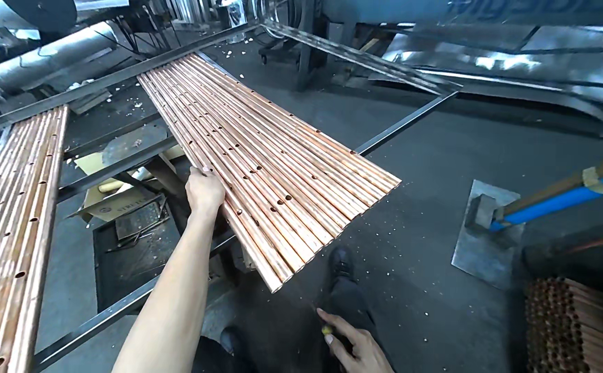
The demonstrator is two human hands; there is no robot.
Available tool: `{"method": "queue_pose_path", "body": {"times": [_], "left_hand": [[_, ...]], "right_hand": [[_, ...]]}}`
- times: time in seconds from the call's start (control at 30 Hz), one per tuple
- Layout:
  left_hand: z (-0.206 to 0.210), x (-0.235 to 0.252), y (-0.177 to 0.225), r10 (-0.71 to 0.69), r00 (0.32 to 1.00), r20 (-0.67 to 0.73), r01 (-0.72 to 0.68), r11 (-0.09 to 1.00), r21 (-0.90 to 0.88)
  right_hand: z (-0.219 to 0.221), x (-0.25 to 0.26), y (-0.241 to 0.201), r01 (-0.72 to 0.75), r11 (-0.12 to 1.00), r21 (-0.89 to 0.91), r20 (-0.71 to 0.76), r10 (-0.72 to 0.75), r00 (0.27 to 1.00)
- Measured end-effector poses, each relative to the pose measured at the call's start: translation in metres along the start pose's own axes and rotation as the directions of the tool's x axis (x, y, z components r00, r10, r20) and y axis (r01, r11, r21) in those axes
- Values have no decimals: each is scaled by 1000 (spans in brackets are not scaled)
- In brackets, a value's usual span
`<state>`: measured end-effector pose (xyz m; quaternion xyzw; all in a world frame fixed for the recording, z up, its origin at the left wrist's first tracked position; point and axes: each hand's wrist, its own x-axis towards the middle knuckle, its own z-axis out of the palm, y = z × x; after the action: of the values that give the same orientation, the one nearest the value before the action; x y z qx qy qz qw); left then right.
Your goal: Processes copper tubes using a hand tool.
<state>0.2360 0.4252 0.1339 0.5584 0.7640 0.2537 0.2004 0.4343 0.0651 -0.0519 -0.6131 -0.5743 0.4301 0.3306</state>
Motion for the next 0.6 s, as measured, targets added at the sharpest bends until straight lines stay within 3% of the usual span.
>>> {"method": "queue_pose_path", "body": {"times": [0.23, 0.4, 0.5, 0.6], "left_hand": [[-11, 2, -23, 88, 991, 97, -84, 995, -49], [-65, -88, -60, 291, 953, -82, -294, 956, -23], [-104, -131, -111, 391, 895, -215, -368, 919, 142], [-154, -144, -169, 367, 879, -304, -217, 876, 431]], "right_hand": [[2, 2, 0, -19, 999, 36, -1, 19, 1000], [1, 3, -2, -60, 997, 39, 23, 60, 998], [3, 2, -3, -55, 998, 9, 17, 55, 998], [3, 1, -8, -62, 997, -42, 30, 63, 998]]}}
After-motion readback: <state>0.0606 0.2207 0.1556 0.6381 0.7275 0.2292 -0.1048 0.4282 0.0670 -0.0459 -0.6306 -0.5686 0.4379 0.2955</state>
